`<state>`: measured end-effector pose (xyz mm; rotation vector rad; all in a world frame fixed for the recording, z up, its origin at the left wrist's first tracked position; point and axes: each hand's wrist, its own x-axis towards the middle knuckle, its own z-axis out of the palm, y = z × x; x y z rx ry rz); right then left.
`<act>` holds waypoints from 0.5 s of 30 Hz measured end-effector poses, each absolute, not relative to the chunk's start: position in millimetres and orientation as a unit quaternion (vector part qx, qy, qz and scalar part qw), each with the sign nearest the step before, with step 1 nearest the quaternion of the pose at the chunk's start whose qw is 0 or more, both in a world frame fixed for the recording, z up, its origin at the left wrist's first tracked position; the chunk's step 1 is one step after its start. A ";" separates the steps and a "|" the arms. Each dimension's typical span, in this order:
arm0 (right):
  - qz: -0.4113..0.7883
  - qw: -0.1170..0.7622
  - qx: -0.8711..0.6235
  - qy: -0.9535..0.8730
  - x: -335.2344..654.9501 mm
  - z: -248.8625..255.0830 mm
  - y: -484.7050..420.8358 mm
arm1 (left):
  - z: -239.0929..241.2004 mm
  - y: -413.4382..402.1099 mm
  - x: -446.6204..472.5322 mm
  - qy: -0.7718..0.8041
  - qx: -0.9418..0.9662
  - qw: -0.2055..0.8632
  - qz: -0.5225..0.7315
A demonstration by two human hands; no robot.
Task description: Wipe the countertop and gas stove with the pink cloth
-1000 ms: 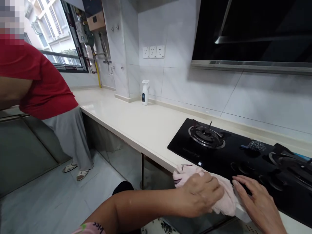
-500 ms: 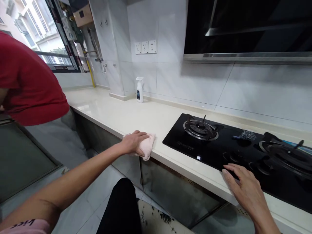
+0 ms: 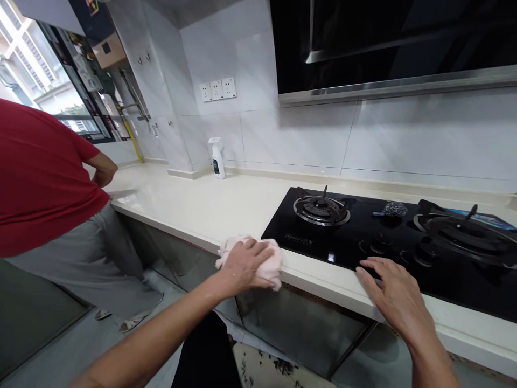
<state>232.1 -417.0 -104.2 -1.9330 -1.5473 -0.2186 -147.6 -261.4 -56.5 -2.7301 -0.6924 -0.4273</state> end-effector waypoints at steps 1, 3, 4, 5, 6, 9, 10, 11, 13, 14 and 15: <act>-0.084 0.321 -0.738 -0.587 231.5 -103.4 -417.0 | -58.4 -273.0 -129.8 -0.229 -0.949 0.151 -0.154; -0.083 0.321 -0.740 -0.585 231.0 -102.2 -416.7 | -62.4 -294.1 -95.5 -0.217 -0.949 0.157 -0.166; -0.084 0.322 -0.740 -0.585 231.3 -102.0 -416.5 | -64.4 -303.2 -80.0 -0.211 -0.949 0.159 -0.174; -0.084 0.324 -0.739 -0.585 232.0 -102.2 -416.2 | -66.5 -311.2 -66.3 -0.202 -0.949 0.161 -0.183; -0.085 0.326 -0.739 -0.584 233.0 -102.6 -415.9 | -68.5 -318.0 -55.0 -0.188 -0.949 0.163 -0.194; -0.082 0.328 -0.738 -0.584 237.4 -105.1 -415.6 | -74.0 -329.5 -38.0 -0.150 -0.948 0.176 -0.219; -0.078 0.327 -0.739 -0.584 239.1 -106.1 -415.8 | -76.0 -330.0 -38.1 -0.140 -0.947 0.181 -0.224; -0.074 0.325 -0.739 -0.586 240.9 -107.1 -416.1 | -78.3 -328.8 -40.8 -0.132 -0.947 0.186 -0.228; -0.069 0.320 -0.736 -0.593 244.4 -109.1 -416.9 | -84.0 -321.5 -52.2 -0.114 -0.945 0.198 -0.235; -0.070 0.318 -0.734 -0.596 246.2 -110.1 -417.4 | -87.3 -315.5 -60.1 -0.106 -0.943 0.205 -0.239; -0.071 0.317 -0.732 -0.599 247.8 -110.9 -417.9 | -90.9 -308.2 -69.1 -0.101 -0.941 0.212 -0.243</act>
